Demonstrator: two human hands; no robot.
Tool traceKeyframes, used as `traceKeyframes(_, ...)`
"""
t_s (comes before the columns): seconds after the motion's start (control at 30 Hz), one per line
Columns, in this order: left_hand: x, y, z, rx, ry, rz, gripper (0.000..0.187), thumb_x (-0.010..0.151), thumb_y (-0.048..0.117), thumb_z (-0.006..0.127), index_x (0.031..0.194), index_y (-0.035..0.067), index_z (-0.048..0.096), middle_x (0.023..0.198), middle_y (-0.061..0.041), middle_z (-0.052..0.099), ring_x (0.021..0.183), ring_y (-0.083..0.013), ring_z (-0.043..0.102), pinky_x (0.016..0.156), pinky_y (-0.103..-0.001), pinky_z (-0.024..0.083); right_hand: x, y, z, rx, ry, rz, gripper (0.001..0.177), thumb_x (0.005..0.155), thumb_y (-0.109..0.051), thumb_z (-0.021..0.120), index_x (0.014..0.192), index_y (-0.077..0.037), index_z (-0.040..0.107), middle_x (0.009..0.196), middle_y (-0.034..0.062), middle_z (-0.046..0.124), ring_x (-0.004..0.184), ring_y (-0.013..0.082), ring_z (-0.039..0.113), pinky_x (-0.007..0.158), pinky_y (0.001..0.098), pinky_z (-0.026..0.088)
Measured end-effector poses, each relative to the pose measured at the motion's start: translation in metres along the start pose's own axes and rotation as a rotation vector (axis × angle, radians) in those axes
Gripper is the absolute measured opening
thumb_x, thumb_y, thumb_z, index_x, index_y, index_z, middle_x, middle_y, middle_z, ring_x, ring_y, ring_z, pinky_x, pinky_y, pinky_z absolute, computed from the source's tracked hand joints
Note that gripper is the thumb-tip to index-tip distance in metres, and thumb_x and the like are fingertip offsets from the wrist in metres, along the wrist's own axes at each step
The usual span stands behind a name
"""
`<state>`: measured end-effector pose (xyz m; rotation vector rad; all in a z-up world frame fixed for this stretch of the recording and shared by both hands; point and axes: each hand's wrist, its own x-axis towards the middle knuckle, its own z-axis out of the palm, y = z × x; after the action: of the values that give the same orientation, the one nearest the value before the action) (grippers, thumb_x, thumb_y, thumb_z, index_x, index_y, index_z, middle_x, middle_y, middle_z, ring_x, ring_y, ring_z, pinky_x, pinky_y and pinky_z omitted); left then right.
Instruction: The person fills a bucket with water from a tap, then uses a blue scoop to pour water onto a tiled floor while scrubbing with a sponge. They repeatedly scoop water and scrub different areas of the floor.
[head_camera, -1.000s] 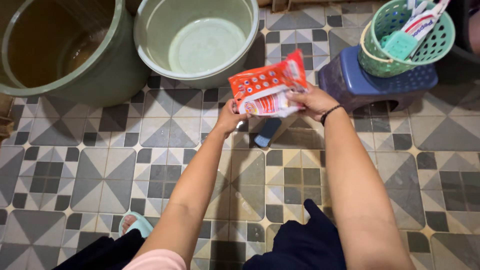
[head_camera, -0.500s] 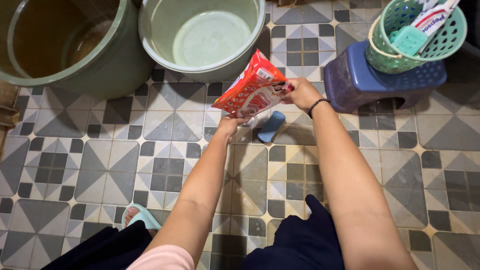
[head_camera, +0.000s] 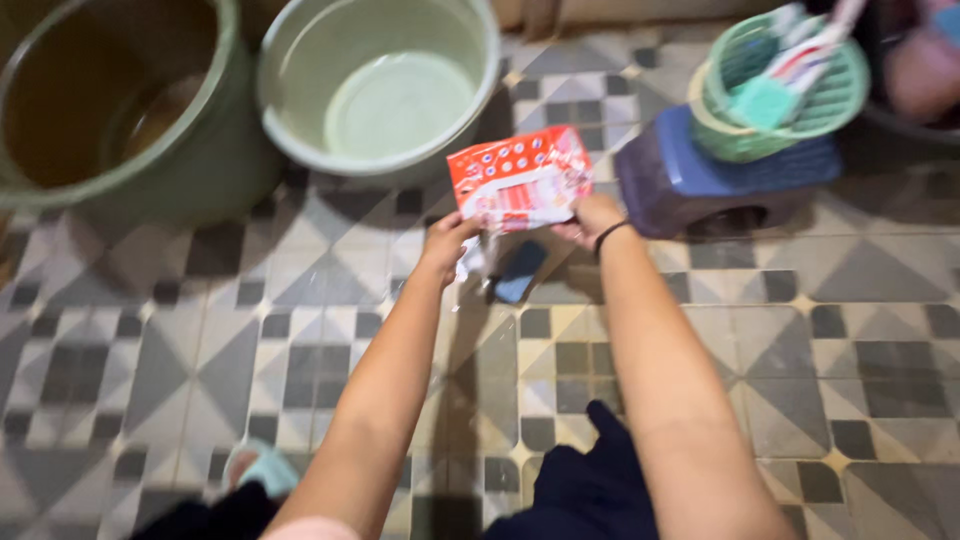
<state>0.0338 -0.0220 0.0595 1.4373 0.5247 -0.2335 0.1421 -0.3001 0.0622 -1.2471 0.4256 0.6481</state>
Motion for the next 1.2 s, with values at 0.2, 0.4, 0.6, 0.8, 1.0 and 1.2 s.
traceKeyframes(0.2,-0.001,0.049,0.054,-0.611,-0.281,0.078,0.077,0.087,0.073,0.039,0.130,0.017,0.067,0.112,0.001,0.073,0.087,-0.0132,0.059,0.072,-0.031,0.037,-0.023,-0.024,-0.030,0.568,-0.120,-0.133,0.034,0.091,0.001,0.053,0.124,0.000,0.053,0.108,0.0172,0.067,0.090,0.0297,0.066,0.067,0.0393,0.057)
traceKeyframes(0.4,0.001,0.060,0.132,-0.359,-0.366,0.066,0.063,0.092,0.061,0.047,0.136,0.020,0.064,0.121,0.003,0.071,0.094,-0.0111,0.058,0.080,-0.031,0.038,-0.050,-0.089,-0.070,0.820,-0.160,-0.543,0.035,0.089,0.002,0.057,0.125,-0.001,0.057,0.116,0.0169,0.065,0.092,0.0281,0.065,0.074,0.0394,0.058)
traceKeyframes(0.6,0.003,0.071,0.171,-0.307,-0.380,0.039,0.054,0.097,0.057,0.046,0.128,0.018,0.067,0.115,0.003,0.074,0.092,-0.0109,0.060,0.081,-0.032,0.040,-0.082,-0.141,-0.117,1.123,-0.086,-0.730,0.036,0.099,-0.005,0.062,0.130,0.011,0.051,0.124,0.0305,0.061,0.116,0.0396,0.064,0.102,0.0454,0.060)
traceKeyframes(0.8,0.046,0.024,0.121,-0.201,-0.114,0.037,0.040,0.101,0.041,0.051,0.127,0.015,0.068,0.111,-0.001,0.075,0.088,-0.0120,0.062,0.079,-0.033,0.044,-0.032,-0.098,-0.112,0.881,0.110,-0.552,0.025,0.100,-0.007,0.063,0.115,0.011,0.054,0.109,0.0207,0.061,0.107,0.0409,0.070,0.097,0.0478,0.063)
traceKeyframes(1.0,0.070,-0.033,0.016,0.328,0.171,0.133,0.027,0.081,0.023,0.076,0.097,0.001,0.078,0.087,-0.011,0.076,0.077,-0.0209,0.067,0.069,-0.041,0.054,0.011,-0.049,-0.011,0.018,-0.075,-0.411,0.020,0.094,-0.013,0.059,0.113,-0.007,0.060,0.089,0.0047,0.067,0.077,0.0192,0.066,0.067,0.0369,0.056)
traceKeyframes(1.2,0.040,0.059,-0.138,0.673,0.170,0.048,0.078,0.078,0.057,0.084,0.102,-0.017,0.077,0.096,-0.025,0.078,0.088,-0.0293,0.071,0.080,-0.042,0.056,0.003,-0.022,0.153,-0.870,-0.284,-0.529,0.050,0.092,-0.026,0.071,0.134,-0.001,0.060,0.105,0.0124,0.073,0.088,0.0227,0.068,0.078,0.0349,0.056)
